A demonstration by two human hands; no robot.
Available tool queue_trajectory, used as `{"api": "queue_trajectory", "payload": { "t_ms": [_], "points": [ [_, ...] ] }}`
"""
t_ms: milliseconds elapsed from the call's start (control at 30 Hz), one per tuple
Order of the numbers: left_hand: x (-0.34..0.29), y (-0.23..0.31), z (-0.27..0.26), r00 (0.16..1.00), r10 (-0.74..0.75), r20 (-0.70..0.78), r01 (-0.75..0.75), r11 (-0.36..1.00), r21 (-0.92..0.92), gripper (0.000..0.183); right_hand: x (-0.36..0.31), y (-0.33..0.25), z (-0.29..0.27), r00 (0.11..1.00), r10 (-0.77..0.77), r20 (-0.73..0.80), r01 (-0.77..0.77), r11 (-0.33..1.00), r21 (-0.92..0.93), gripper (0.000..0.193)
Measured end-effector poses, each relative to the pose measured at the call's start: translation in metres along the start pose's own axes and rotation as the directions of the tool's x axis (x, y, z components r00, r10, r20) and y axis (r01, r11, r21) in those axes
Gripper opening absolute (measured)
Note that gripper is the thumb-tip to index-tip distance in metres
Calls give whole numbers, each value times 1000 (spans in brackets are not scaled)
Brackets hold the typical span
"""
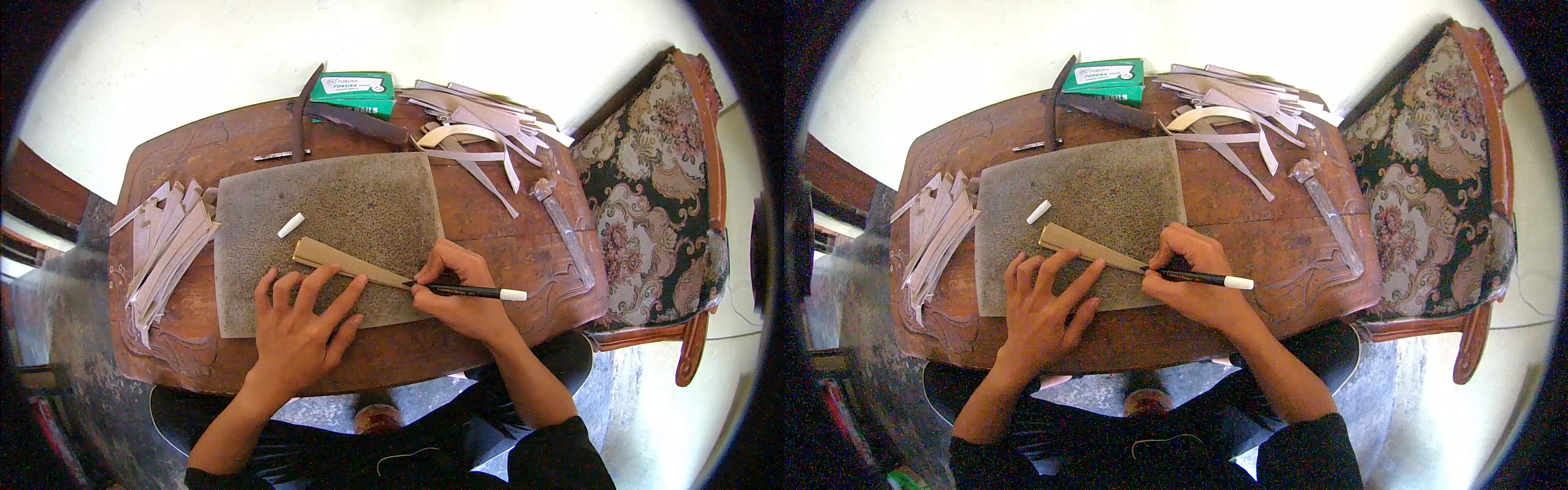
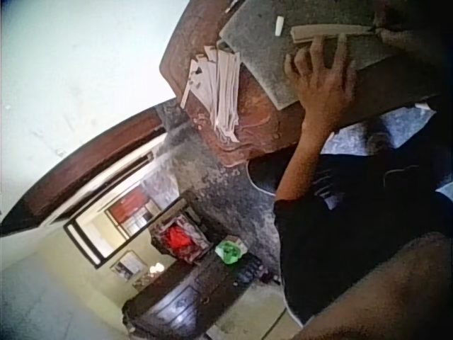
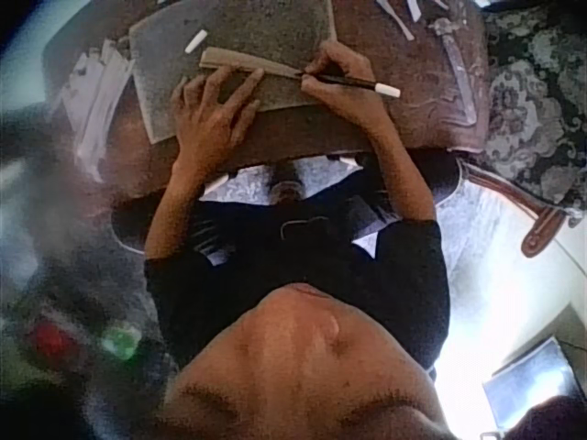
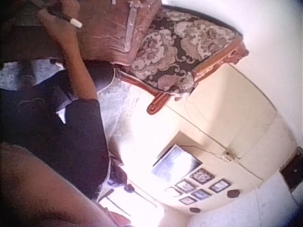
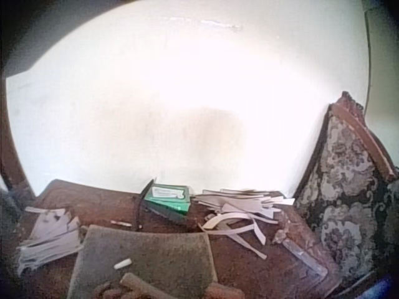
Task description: The person uses a hammer to tap a small wooden piece on a sanding block, then sets the hammer aside. They pick up a marker and draw a line on the wooden piece.
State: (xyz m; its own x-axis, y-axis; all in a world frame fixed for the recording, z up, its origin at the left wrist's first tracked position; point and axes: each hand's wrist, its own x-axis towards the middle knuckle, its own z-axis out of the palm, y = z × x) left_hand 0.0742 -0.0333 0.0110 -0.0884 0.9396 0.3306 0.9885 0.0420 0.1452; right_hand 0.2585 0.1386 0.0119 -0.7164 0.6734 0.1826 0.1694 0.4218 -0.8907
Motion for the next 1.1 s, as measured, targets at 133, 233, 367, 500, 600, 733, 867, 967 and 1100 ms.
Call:
{"api": "queue_trajectory", "payload": {
  "t_ms": [133, 233, 367, 500, 600, 733, 867, 967, 1100],
  "points": [
    [0, 0, 0, 1000, 4, -3, -4, 1000, 0, 43, 0, 0, -1, 1000, -20, -4, 20, 1000, 0, 23],
    [1, 0, 0, 1000, 1, -4, -1, 1000, 1, 43, 0, 2, 0, 1000, -7, -2, 7, 1000, 13, 23],
    [0, 0, 0, 1000, -4, -3, 4, 1000, -1, 44, 0, 1, 1, 1000, -4, 0, 4, 1000, 0, 22],
    [1, 0, 0, 1000, 0, -9, 0, 1000, -1, 44, 0, 2, 0, 1000, 12, -1, -12, 1000, 12, 21],
    [1, 0, 0, 1000, 2, -8, -2, 1000, -5, 45, 0, 3, 0, 1000, 24, 7, -24, 1000, 20, 21],
    [-1, -1, 1, 1000, 7, 2, -7, 1000, -12, 47, 1, 1, -10, 989, 142, 50, -149, 975, 163, 20],
    [-1, -1, 1, 1000, 6, -4, -6, 1000, -24, 47, 5, -7, -28, 977, 206, -51, -179, 928, 328, 18],
    [-2, 0, 0, 1000, -2, 5, 2, 1000, -31, 47, 3, -18, -33, 985, 163, -48, -145, 953, 264, 19],
    [-1, 0, -1, 1000, -2, 10, 2, 999, -44, 47, 0, -32, -41, 992, 92, -91, -68, 968, 243, 18]
  ]
}}
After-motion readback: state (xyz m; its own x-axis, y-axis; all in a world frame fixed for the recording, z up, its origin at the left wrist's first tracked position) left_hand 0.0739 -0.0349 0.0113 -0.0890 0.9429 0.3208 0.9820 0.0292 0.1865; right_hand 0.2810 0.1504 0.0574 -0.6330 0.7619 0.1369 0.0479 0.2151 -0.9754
